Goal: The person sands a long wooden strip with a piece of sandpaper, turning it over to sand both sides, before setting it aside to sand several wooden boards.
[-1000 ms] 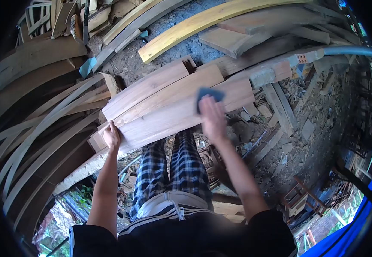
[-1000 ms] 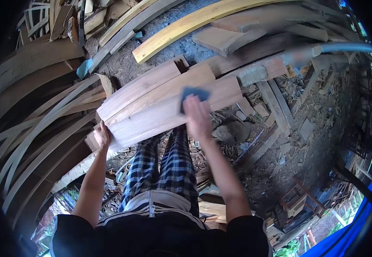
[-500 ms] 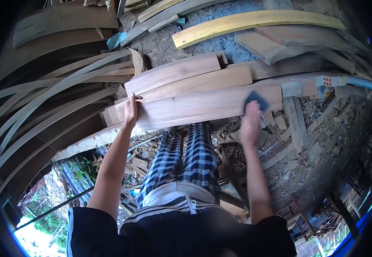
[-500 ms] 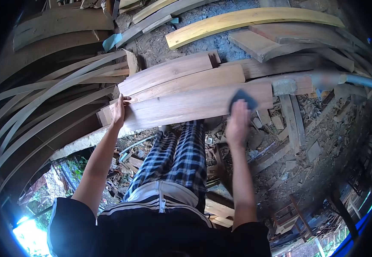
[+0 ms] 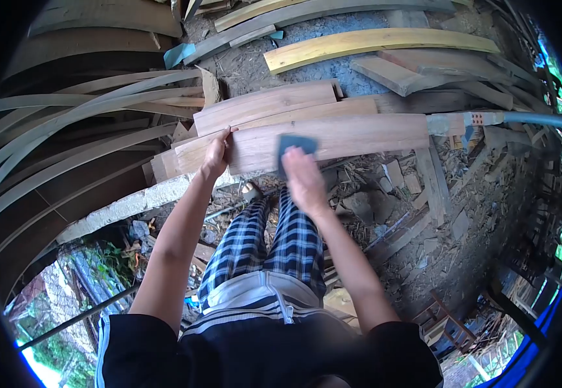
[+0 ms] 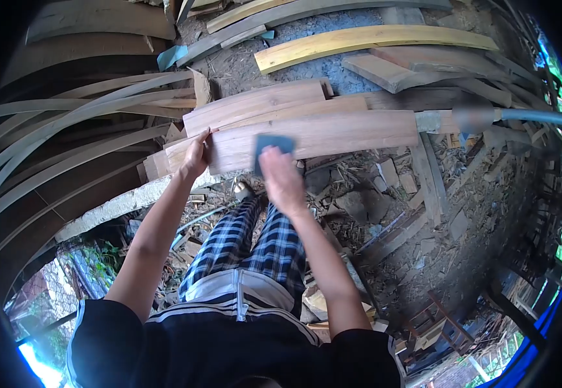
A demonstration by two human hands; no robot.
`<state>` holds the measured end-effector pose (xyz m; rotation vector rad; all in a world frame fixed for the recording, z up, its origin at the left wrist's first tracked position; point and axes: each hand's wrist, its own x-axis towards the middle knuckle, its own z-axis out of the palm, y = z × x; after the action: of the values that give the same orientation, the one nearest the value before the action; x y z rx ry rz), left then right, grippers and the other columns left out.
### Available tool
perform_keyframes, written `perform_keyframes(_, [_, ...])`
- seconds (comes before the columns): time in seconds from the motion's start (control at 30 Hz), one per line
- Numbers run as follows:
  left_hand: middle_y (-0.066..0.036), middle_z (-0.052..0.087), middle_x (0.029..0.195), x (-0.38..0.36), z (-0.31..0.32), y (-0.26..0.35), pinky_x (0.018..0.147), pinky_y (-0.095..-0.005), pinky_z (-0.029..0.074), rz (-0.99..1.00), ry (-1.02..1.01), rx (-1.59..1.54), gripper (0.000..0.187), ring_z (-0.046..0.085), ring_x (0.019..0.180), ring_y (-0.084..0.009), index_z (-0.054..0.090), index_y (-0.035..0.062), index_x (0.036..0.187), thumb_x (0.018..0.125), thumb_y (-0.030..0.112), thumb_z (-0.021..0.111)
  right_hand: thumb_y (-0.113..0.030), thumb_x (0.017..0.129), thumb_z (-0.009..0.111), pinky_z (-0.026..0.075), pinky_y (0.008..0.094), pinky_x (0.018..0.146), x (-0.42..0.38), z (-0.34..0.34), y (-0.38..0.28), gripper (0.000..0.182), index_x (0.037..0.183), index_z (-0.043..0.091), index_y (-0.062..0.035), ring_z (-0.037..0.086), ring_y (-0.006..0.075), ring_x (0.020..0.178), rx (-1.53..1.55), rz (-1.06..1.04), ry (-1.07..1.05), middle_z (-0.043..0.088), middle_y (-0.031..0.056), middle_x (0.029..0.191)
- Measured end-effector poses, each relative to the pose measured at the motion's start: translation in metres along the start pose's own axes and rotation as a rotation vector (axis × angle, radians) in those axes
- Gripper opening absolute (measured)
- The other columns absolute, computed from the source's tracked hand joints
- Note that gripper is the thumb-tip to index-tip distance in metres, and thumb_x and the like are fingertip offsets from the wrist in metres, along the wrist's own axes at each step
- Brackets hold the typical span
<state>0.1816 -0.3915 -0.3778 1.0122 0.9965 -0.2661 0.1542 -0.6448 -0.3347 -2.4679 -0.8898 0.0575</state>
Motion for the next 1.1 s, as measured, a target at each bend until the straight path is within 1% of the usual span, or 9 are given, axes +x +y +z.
perform_keyframes(0.23, [0.007, 0.033, 0.051, 0.023, -0.012, -0.021, 0.038, -0.0280, 0.020, 0.221, -0.091, 0.029, 0.034, 0.028, 0.040, -0.0081, 0.047, 0.0187, 0.067, 0.089, 0.042, 0.056, -0.013, 0.096, 0.039, 0.018, 0.0409, 0.115, -0.013, -0.030, 0.072, 0.041, 0.134, 0.041, 0.0032, 0.027, 0.0313, 0.137, -0.293, 0.572, 0.267, 0.033, 0.0227, 0.144])
perform_keyframes(0.33, [0.007, 0.033, 0.050, 0.010, -0.011, -0.015, 0.036, -0.0287, 0.018, 0.192, -0.076, 0.094, 0.035, 0.029, 0.038, -0.0085, 0.047, 0.0195, 0.066, 0.089, 0.044, 0.056, 0.000, 0.090, 0.039, 0.018, 0.0396, 0.116, 0.009, 0.016, -0.011, 0.040, 0.130, 0.044, 0.0029, 0.026, 0.0300, 0.137, -0.199, 0.313, 0.177, 0.036, 0.0186, 0.142])
perform_keyframes(0.5, [0.009, 0.032, 0.050, 0.025, -0.009, -0.023, 0.039, -0.0254, 0.018, 0.178, -0.121, -0.059, 0.033, 0.025, 0.040, -0.0051, 0.048, 0.0202, 0.066, 0.092, 0.039, 0.054, 0.005, 0.081, 0.050, 0.039, 0.0424, 0.103, 0.017, 0.025, -0.046, 0.033, 0.114, 0.053, 0.0034, 0.051, 0.0276, 0.114, -0.084, -0.149, 0.224, 0.055, 0.0161, 0.115])
perform_keyframes(0.53, [0.010, 0.031, 0.050, 0.028, -0.013, -0.024, 0.039, -0.0251, 0.017, 0.185, -0.144, -0.064, 0.032, 0.025, 0.041, -0.0049, 0.048, 0.0203, 0.066, 0.093, 0.038, 0.054, 0.002, 0.083, 0.050, 0.042, 0.0402, 0.098, 0.020, 0.007, -0.023, 0.027, 0.109, 0.054, 0.0021, 0.054, 0.0260, 0.106, 0.005, 0.008, -0.016, 0.055, 0.0148, 0.110])
perform_keyframes(0.63, [0.010, 0.030, 0.050, 0.019, -0.011, -0.022, 0.039, -0.0248, 0.016, 0.244, -0.124, 0.003, 0.033, 0.023, 0.041, -0.0046, 0.047, 0.0201, 0.066, 0.093, 0.038, 0.053, -0.001, 0.083, 0.052, 0.044, 0.0393, 0.096, 0.012, -0.044, 0.054, 0.025, 0.107, 0.056, 0.0016, 0.052, 0.0273, 0.107, -0.467, 0.202, 0.334, 0.056, 0.0155, 0.109])
perform_keyframes(0.73, [0.010, 0.029, 0.051, 0.022, -0.013, -0.026, 0.039, -0.0248, 0.017, 0.276, -0.119, 0.007, 0.034, 0.022, 0.042, -0.0043, 0.046, 0.0197, 0.065, 0.093, 0.039, 0.053, -0.014, 0.096, 0.040, 0.030, 0.0402, 0.109, -0.010, -0.048, 0.116, 0.042, 0.134, 0.040, 0.0040, 0.035, 0.0313, 0.132, -0.342, 0.534, 0.295, 0.038, 0.0223, 0.141])
perform_keyframes(0.83, [0.010, 0.028, 0.052, 0.011, -0.008, -0.021, 0.042, -0.0242, 0.018, 0.255, -0.045, 0.060, 0.035, 0.023, 0.044, -0.0041, 0.046, 0.0196, 0.065, 0.093, 0.039, 0.053, -0.007, 0.092, 0.043, 0.030, 0.0408, 0.108, 0.009, -0.043, 0.063, 0.037, 0.125, 0.045, 0.0095, 0.034, 0.0304, 0.132, -0.236, 0.529, 0.177, 0.040, 0.0252, 0.138])
perform_keyframes(1.0, [0.010, 0.030, 0.057, 0.007, -0.011, -0.018, 0.047, -0.0229, 0.020, 0.245, -0.021, 0.152, 0.033, 0.024, 0.050, -0.0035, 0.048, 0.0195, 0.067, 0.092, 0.040, 0.053, 0.001, 0.081, 0.052, 0.031, 0.0424, 0.110, -0.003, -0.025, 0.051, 0.041, 0.122, 0.051, 0.0032, 0.041, 0.0290, 0.129, -0.185, 0.000, 0.135, 0.046, 0.0192, 0.134])
perform_keyframes(1.1, [0.010, 0.031, 0.059, 0.010, -0.017, -0.021, 0.049, -0.0223, 0.021, 0.256, -0.021, 0.171, 0.030, 0.025, 0.053, -0.0036, 0.053, 0.0177, 0.072, 0.092, 0.041, 0.052, -0.008, 0.090, 0.044, 0.023, 0.0462, 0.112, -0.010, -0.063, 0.144, 0.039, 0.128, 0.047, 0.0035, 0.033, 0.0336, 0.134, -0.349, 0.270, 0.208, 0.039, 0.0210, 0.140])
